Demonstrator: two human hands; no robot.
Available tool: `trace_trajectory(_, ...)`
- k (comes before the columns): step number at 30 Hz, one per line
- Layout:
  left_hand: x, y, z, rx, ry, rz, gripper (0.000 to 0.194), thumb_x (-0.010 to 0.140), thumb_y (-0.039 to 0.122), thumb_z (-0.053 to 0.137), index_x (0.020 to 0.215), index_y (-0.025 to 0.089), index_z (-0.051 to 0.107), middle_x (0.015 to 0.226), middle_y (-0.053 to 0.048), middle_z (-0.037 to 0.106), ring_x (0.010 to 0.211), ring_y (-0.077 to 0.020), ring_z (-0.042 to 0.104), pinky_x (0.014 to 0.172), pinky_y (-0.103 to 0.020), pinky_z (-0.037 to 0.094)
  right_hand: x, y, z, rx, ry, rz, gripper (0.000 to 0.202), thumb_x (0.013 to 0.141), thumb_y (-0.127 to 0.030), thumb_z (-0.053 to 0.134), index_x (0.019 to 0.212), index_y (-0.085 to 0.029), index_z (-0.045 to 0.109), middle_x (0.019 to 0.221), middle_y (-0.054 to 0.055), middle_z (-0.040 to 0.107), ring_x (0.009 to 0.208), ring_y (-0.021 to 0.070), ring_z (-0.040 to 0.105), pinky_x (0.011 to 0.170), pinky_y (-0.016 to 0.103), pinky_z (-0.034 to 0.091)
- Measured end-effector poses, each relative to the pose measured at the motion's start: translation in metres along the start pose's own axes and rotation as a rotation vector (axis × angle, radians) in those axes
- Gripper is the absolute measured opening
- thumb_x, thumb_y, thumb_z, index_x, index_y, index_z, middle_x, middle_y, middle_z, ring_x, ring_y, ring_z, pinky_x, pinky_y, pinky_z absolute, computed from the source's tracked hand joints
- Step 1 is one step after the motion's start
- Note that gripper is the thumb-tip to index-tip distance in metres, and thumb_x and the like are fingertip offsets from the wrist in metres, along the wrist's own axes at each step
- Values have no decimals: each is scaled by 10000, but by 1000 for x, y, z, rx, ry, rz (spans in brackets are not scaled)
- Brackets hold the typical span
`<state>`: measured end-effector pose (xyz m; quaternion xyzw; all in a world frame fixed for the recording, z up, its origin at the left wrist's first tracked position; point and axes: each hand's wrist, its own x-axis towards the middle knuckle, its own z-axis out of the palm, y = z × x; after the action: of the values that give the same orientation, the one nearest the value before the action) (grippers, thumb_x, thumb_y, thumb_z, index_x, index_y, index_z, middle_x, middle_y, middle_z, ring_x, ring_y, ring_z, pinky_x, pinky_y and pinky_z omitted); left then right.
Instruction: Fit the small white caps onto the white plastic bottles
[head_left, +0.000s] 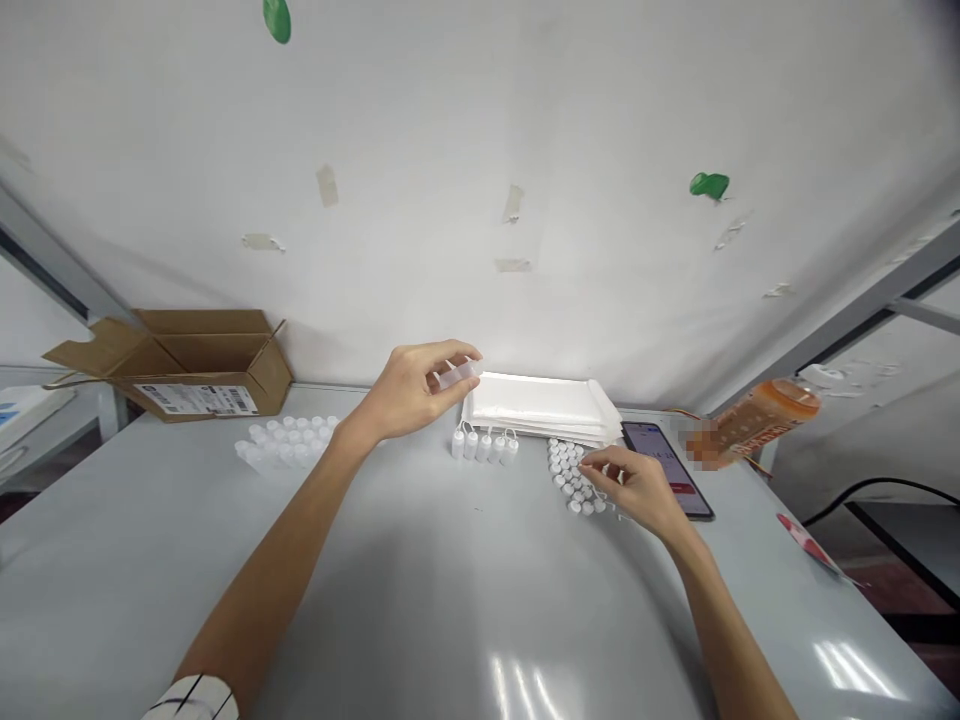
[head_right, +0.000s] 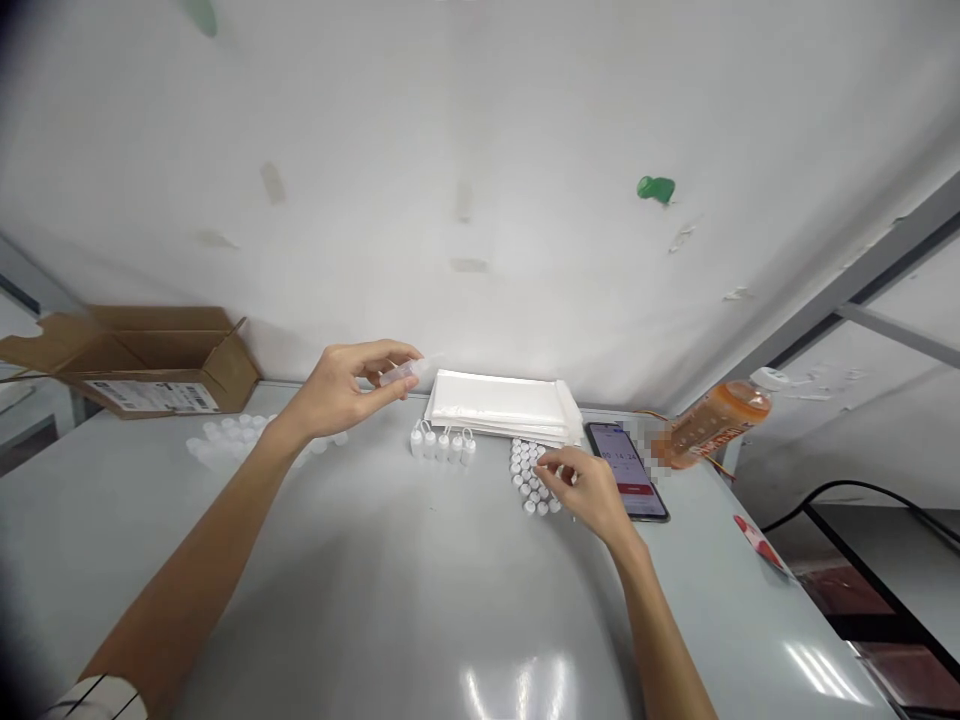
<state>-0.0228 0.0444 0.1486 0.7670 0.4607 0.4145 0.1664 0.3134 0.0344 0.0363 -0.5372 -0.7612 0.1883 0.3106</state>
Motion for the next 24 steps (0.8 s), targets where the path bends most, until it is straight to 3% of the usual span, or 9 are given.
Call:
trace_trajectory(6,-1,2,-2,13,-21,-4,229,834,357,647,989,198,702,924,-30,722,719,-135,642,602,-226,509,-3,-5,16,-253,-7,-95,207,873,-393,632,842,-256,783,816,25,710,554,134,553,539,275,393)
trace_trajectory(12,-1,1,-2,-8,-28,-1,227,827,354,650,988,201,698,915,-27,721,719,-133,638,613,-229,518,-4,-5,26,-341,40,-171,204,875,-327,612,792,-258,785,796,23,691,595,141,593,529,265,373)
trace_trajectory(20,-5,12,-1,-121,-73,-8,217,816,340,664,967,186,690,862,-24,699,676,-127,659,598,-228,507,1,-25,23,-165,178,-172,188,875,-311,595,772,-223,726,777,24,672,631,140,577,568,263,392)
trace_trajectory(24,-7,7,12,-273,-117,4,250,804,345,689,967,157,669,866,-46,682,620,-117,654,550,-223,491,4,-45,25,34,295,-146,192,878,-343,588,773,-200,660,732,26,653,635,149,568,570,267,389)
